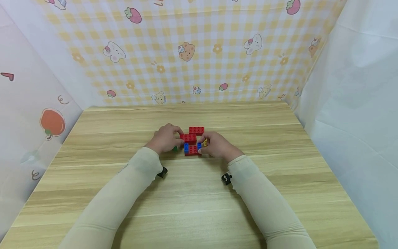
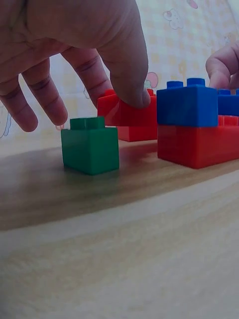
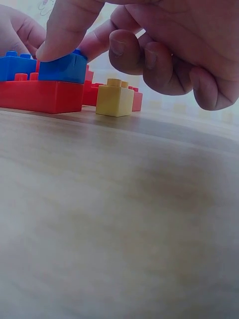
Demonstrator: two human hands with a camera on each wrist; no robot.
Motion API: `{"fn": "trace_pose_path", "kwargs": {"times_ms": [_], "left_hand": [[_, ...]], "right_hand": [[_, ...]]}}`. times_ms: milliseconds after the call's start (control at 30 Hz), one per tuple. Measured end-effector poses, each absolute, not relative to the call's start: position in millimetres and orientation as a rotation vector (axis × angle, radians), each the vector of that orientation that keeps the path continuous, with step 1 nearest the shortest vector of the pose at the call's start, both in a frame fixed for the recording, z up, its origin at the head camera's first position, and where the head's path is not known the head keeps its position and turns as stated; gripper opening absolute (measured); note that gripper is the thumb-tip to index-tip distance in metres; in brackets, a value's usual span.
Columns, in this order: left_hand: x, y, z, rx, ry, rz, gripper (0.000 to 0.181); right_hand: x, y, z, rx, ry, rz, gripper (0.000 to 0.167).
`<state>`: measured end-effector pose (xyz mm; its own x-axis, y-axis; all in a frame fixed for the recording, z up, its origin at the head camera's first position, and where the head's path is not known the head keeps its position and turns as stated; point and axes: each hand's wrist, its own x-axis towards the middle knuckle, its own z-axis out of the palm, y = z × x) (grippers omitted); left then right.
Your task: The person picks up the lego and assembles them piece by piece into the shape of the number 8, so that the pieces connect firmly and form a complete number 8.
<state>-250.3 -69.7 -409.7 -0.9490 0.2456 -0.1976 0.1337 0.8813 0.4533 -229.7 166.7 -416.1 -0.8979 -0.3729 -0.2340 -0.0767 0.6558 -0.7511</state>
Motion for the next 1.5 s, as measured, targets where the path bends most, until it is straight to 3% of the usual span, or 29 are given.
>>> {"fn": "trace_pose_path", "kwargs": {"times_ms": [1500], "left_hand": [[-228.1,-79.7,-388.9,0.334,2.689,0.934,0.029]], "right_hand": [[-231.1,167.6,-417.5,-0.355,2.503,-1.101,0.023]]}}
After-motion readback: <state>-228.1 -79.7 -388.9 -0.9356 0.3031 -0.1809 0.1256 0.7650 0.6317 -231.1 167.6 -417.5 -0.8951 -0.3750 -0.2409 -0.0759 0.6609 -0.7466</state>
